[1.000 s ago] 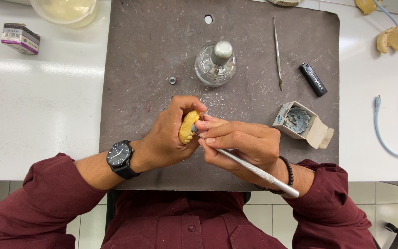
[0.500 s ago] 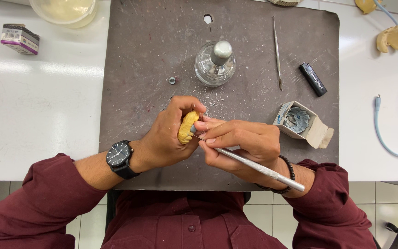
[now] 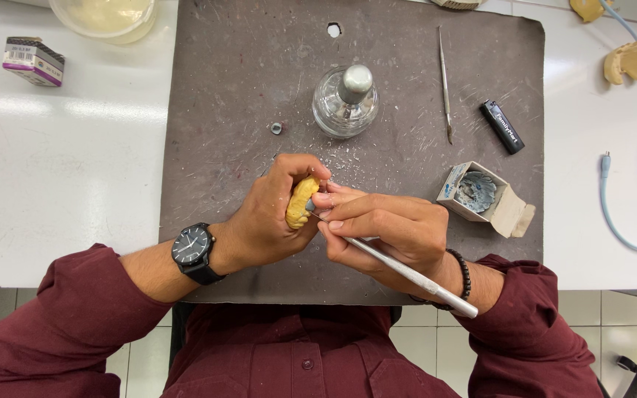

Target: The person holds a yellow dental stone model with a wax pattern and uses a metal wax carver to sculpt and refine the wax on the teeth, rotating the model in hand to reach different surfaces. They occasionally dip the tool or apply material from a small box and continue carving the pattern.

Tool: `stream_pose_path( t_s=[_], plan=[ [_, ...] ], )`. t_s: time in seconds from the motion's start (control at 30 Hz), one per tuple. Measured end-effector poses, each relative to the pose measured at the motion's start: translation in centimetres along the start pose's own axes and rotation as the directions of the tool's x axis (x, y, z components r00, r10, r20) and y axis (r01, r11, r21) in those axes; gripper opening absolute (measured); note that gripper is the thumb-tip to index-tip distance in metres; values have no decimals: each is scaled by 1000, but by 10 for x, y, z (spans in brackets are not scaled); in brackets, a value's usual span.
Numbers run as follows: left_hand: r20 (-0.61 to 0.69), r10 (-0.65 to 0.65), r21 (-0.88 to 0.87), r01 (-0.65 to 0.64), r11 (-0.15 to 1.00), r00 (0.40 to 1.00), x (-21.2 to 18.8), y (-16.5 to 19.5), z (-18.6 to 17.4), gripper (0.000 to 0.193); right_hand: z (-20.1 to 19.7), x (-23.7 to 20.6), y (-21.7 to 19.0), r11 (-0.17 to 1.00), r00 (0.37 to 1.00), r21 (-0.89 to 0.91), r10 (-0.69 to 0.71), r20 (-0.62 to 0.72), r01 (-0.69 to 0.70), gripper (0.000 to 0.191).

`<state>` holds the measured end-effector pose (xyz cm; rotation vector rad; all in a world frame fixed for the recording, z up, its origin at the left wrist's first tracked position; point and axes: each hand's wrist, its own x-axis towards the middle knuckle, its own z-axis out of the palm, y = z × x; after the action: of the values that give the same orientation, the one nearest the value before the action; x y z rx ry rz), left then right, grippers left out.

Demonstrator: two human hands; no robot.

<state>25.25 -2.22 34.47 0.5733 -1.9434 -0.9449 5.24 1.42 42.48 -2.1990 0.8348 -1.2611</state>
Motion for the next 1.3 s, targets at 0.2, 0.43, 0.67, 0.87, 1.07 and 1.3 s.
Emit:
stream_pose_path(
  t_s=[0.2, 0.43, 0.67, 0.87, 1.07, 1.3],
  plan=[
    [-8, -23, -13, 23, 1000, 1000, -2, 0, 1, 55, 1, 0, 0, 1000, 1000, 0, 1, -16, -1, 22],
    [10, -29, -52, 29, 998, 1000, 2, 7, -2, 56, 2, -3, 1, 998, 998, 58, 31, -48, -28, 21],
    [-8, -52, -2, 52, 999, 999, 5, 10, -2, 56, 1, -4, 1, 995, 994, 46, 93, -58, -91, 20],
    [-26, -59, 38, 60, 997, 998, 4, 7, 0, 54, 5, -4, -1, 996, 993, 10, 92, -75, -92, 19],
    [-28, -54, 28, 55, 998, 998, 3, 6, 1, 53, 6, -4, -3, 996, 994, -27, 84, -74, -86, 19],
    [-25, -73, 26, 73, 997, 997, 2, 6, 1, 52, 6, -4, -2, 996, 994, -29, 82, -73, -84, 19]
  ],
)
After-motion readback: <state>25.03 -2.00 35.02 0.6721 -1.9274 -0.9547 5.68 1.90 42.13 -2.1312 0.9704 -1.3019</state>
